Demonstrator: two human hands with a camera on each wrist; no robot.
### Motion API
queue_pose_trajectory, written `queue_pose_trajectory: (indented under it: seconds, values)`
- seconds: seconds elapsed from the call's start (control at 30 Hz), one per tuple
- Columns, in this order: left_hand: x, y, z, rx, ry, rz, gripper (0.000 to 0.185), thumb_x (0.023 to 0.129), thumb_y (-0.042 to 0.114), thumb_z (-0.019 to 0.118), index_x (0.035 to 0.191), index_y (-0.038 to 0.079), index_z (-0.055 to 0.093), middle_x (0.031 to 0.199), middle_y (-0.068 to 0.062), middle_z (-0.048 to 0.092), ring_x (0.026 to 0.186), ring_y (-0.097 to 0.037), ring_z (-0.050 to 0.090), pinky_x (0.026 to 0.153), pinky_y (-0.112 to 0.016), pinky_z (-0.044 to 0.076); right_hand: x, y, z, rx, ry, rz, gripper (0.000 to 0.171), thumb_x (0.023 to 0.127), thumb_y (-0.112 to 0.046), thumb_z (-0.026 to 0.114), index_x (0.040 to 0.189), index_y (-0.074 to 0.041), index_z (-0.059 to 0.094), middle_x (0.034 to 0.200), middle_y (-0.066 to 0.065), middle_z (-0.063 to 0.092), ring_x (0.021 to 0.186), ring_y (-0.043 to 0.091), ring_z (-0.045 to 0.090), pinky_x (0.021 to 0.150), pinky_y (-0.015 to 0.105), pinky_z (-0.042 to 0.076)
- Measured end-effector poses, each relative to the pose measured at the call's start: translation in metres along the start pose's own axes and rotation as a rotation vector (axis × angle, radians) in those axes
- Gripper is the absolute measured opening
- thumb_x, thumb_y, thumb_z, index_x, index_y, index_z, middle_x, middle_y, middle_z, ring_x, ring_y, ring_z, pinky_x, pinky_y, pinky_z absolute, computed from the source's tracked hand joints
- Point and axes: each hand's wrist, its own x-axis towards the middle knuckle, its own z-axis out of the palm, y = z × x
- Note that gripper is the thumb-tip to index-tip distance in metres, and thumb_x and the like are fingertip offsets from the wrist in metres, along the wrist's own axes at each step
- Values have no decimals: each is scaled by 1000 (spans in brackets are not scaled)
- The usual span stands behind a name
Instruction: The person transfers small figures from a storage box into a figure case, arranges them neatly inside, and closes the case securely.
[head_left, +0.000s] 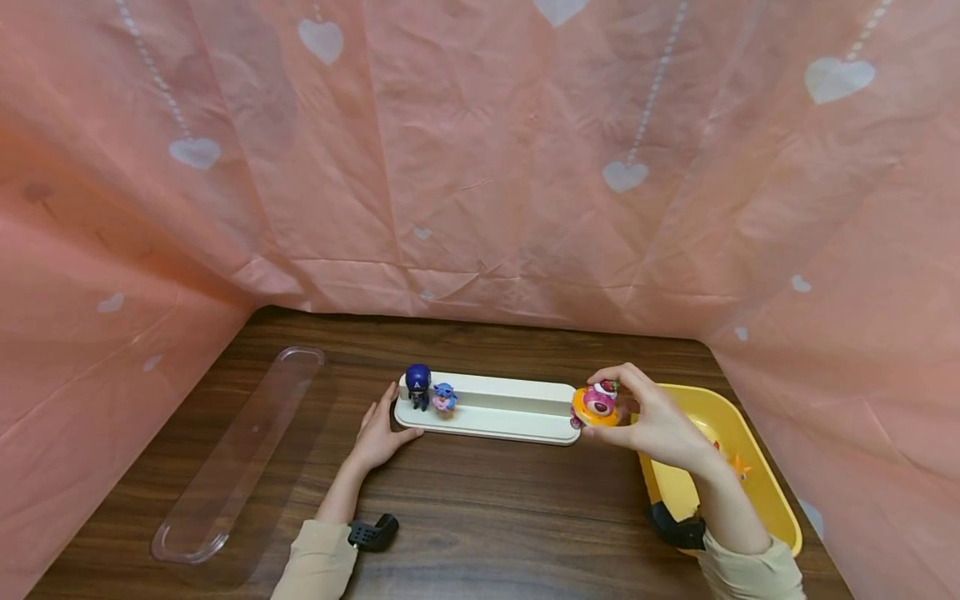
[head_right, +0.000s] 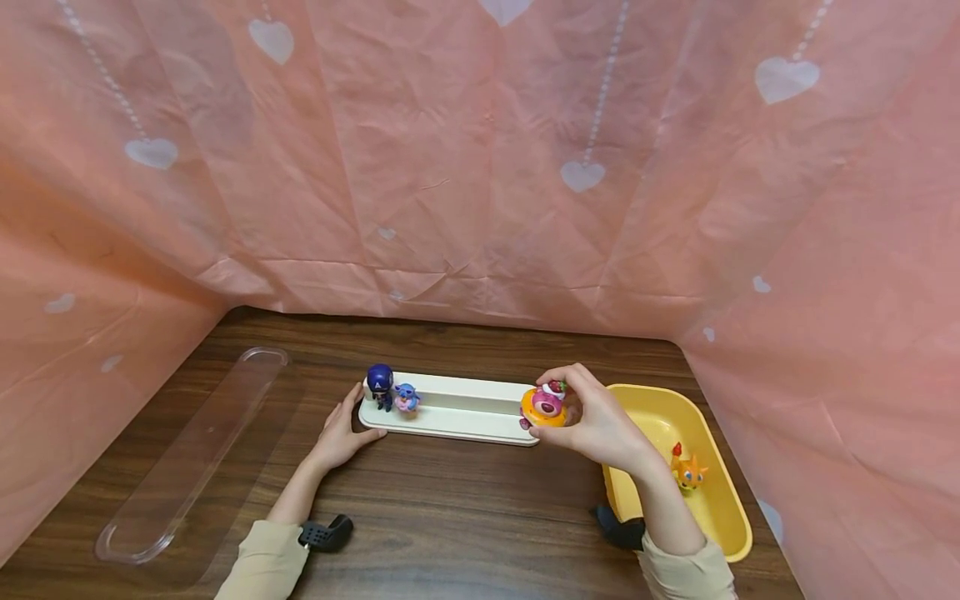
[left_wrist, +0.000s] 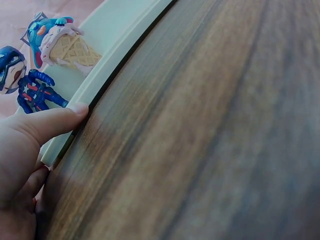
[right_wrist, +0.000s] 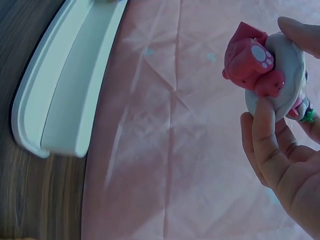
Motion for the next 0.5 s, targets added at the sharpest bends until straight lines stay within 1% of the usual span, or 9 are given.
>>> queue_pose_trajectory:
  seconds: [0.1,0.17,0.33,0.5]
  values:
    - [1,1,-1,-7,-9,-1,101,81,22,80,152,-9,16,152,-29,32,142,-39,30,119,-53,5,3,-1,7,36,3,-9,53,70,-8,88,115,-8,59,98,4,54,77,14,59,65,22,53]
    - [2,2,0,-7,-10,1,100,81,22,80,151,-9,16,152,-30,32,142,-39,30,118,-53,6,6,-2,12,48,5,5,53,70,-9,88,114,-9,60,99,5,54,79,15,58,66,22,54]
    - [3,2,1,-4,-14,-5,100,81,23,80,151,-9,16,152,-30,32,142,-40,29,119,-53,6,13,-1,22,40,17,36,54,70,-11,88,115,-9,59,102,4,55,84,19,58,71,25,54]
    - [5,2,1,0,-10,-1,100,81,23,80,151,-9,16,151,-30,32,141,-41,29,118,-53,6,19,1,33,44,33,32,56,70,-12,89,117,-7,60,102,2,56,84,17,57,73,27,53]
